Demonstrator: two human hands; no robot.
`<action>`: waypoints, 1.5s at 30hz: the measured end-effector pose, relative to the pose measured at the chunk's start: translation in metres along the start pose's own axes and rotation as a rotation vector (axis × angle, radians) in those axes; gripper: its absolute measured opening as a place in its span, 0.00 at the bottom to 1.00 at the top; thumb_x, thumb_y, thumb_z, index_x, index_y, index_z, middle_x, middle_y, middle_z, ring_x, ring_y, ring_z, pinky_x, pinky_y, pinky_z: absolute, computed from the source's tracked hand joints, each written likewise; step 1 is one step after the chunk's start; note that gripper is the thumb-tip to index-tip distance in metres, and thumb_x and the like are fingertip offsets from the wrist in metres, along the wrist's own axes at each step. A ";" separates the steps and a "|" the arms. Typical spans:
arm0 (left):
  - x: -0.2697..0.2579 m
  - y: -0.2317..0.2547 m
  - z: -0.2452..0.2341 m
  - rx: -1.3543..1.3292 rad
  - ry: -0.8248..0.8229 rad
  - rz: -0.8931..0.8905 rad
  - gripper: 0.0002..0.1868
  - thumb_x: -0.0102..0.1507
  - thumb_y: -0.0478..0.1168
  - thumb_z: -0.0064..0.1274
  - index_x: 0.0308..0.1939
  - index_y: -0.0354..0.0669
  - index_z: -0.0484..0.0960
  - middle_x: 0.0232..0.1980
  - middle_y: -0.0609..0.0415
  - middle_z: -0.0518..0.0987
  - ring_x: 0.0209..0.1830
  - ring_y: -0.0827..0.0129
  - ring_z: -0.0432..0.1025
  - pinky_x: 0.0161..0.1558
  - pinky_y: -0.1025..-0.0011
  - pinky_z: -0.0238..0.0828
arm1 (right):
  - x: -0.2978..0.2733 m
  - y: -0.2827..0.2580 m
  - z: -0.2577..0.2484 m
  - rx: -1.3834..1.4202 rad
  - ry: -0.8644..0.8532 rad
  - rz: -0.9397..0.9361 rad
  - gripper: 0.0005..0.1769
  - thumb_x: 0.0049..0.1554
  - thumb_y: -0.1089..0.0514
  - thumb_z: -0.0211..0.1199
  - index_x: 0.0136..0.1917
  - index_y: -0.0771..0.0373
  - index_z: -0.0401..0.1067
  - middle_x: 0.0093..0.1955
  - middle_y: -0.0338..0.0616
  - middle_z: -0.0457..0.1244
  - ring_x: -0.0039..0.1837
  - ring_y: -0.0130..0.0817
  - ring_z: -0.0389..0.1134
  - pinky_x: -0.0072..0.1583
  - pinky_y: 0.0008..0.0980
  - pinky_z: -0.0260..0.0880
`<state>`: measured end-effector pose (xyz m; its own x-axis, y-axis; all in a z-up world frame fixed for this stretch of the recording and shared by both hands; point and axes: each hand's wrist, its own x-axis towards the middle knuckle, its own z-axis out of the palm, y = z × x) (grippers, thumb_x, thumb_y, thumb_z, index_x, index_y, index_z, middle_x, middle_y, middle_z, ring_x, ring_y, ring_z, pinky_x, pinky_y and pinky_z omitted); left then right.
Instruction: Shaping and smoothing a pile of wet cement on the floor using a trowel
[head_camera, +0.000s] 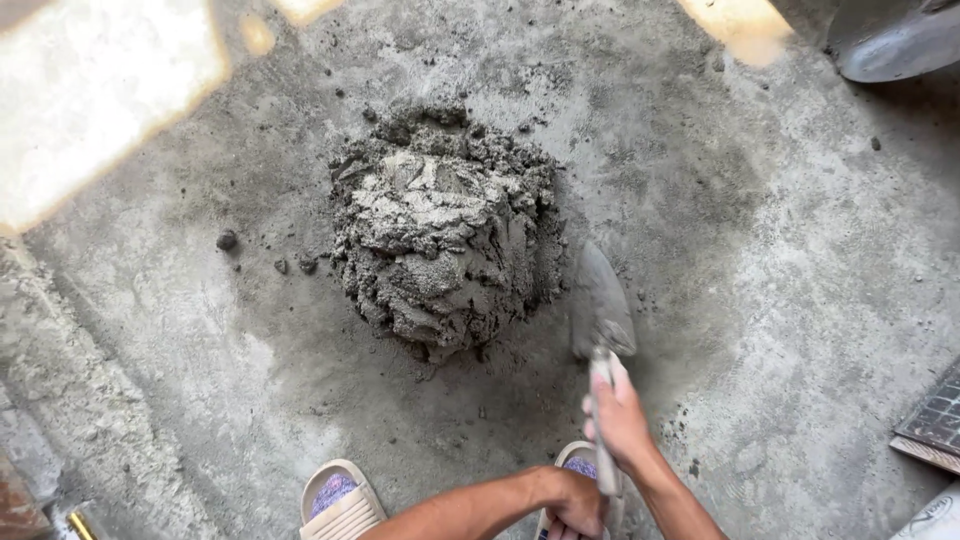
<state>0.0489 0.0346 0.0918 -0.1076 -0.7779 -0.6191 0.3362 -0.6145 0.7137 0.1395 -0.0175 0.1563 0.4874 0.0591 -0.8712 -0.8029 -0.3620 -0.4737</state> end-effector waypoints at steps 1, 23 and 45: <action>0.006 -0.003 0.001 -0.013 -0.048 -0.014 0.13 0.59 0.35 0.36 0.30 0.33 0.77 0.24 0.46 0.78 0.20 0.62 0.72 0.25 0.70 0.69 | 0.005 0.001 0.008 0.040 -0.032 -0.052 0.30 0.59 0.55 0.37 0.74 0.48 0.39 0.35 0.45 0.56 0.25 0.29 0.52 0.23 0.25 0.52; 0.005 -0.007 -0.001 -0.048 0.060 0.042 0.12 0.55 0.39 0.45 0.26 0.30 0.75 0.17 0.49 0.71 0.12 0.68 0.64 0.16 0.74 0.62 | 0.021 -0.009 -0.027 0.506 -0.540 -0.283 0.33 0.59 0.53 0.39 0.75 0.50 0.35 0.29 0.39 0.58 0.23 0.22 0.55 0.20 0.18 0.55; 0.093 -0.083 0.006 0.046 0.143 0.216 0.05 0.45 0.33 0.38 0.14 0.40 0.64 0.14 0.54 0.61 0.13 0.66 0.53 0.13 0.67 0.52 | -0.028 -0.087 0.023 -1.002 0.313 -1.469 0.23 0.50 0.54 0.57 0.59 0.54 0.59 0.43 0.46 0.55 0.35 0.36 0.64 0.34 0.29 0.69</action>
<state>0.0053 0.0120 -0.0231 0.0968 -0.8671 -0.4887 0.2935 -0.4443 0.8464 0.1877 0.0341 0.2189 0.6688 0.6991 0.2531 0.7300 -0.5530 -0.4015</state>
